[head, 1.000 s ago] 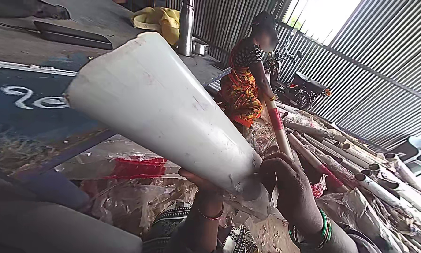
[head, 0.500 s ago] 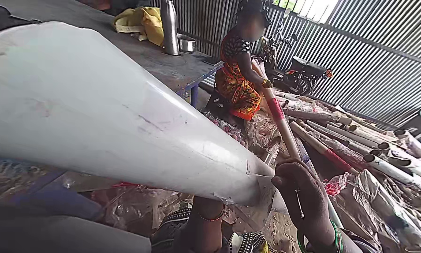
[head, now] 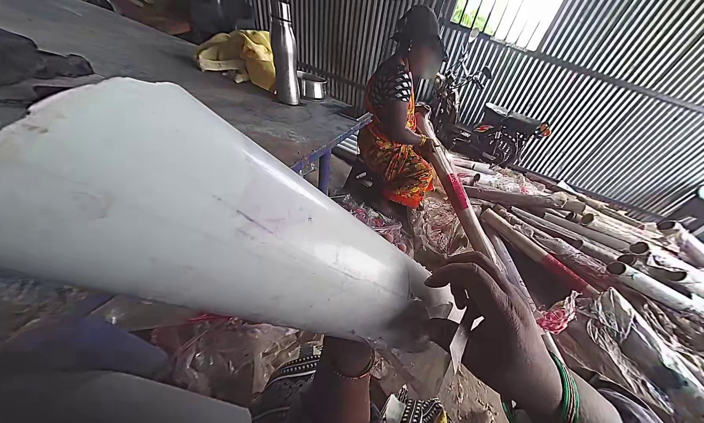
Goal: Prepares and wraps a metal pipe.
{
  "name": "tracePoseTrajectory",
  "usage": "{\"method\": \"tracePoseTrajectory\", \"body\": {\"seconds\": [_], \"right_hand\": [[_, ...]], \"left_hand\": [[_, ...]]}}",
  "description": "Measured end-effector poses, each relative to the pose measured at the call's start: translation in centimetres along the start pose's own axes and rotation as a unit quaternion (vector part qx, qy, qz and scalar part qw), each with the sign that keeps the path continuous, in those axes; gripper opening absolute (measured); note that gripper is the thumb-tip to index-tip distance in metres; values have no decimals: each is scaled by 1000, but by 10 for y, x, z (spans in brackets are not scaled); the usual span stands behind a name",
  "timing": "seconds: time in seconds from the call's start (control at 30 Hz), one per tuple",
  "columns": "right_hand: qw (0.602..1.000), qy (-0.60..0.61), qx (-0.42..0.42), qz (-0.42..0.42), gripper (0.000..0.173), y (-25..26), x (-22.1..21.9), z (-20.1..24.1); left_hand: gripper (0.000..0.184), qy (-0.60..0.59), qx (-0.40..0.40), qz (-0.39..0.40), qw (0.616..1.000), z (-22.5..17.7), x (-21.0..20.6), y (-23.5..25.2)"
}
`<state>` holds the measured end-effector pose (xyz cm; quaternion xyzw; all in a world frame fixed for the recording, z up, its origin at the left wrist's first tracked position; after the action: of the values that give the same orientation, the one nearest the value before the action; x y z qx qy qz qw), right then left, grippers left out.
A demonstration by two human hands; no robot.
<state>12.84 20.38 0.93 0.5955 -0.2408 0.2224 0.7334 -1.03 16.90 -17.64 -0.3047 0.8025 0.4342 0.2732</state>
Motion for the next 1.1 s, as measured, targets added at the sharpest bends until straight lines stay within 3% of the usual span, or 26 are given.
{"method": "tracePoseTrajectory", "body": {"seconds": [0.07,0.17,0.3,0.5,0.57,0.63,0.7,0.87,0.93,0.97,1.03,1.1], "right_hand": [[1000,-15,17,0,20,3,-5,4],[999,-32,42,1,6,6,-7,9],[995,-78,52,-28,16,6,-3,7],[996,-55,-42,-46,28,-15,1,-25],[994,3,-100,-35,30,-27,-2,-36],[979,113,-163,-36,27,-34,0,-48],[959,186,-207,-51,23,-34,9,-57],[993,50,-105,2,47,-18,19,-34],[998,-17,-49,34,47,-14,8,-18],[998,-48,-27,36,39,-12,3,-10],[996,-75,4,37,22,-10,-4,-1],[996,-65,-3,53,15,-8,-8,-1]], "left_hand": [[40,-160,85,3,983,-1,-22,19],[35,-210,95,-14,973,-4,-22,14],[38,-202,69,40,976,9,-5,0],[22,-20,-12,-13,1000,-6,-2,4],[16,8,-35,-38,999,-4,6,-4],[17,-53,-4,-46,998,-7,0,-3],[12,-26,26,-92,995,-13,-3,-3],[15,-84,50,-83,992,-12,-9,-3],[17,-106,58,-46,992,-8,-10,-4],[19,-76,45,-35,995,-8,-8,-6],[15,134,-13,-37,990,-13,3,-11],[13,342,-36,-51,938,-17,10,-13]]}}
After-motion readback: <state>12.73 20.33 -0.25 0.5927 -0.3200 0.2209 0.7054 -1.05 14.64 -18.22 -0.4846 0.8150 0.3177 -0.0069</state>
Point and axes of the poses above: each hand's wrist, its own y-axis towards the middle knuckle, its own x-axis out of the back of the hand, z = x × y, the point moved 8 cm from there along y, towards the middle knuckle, and after that the axes turned 5 degrees about -z, right-handed, at the moved point
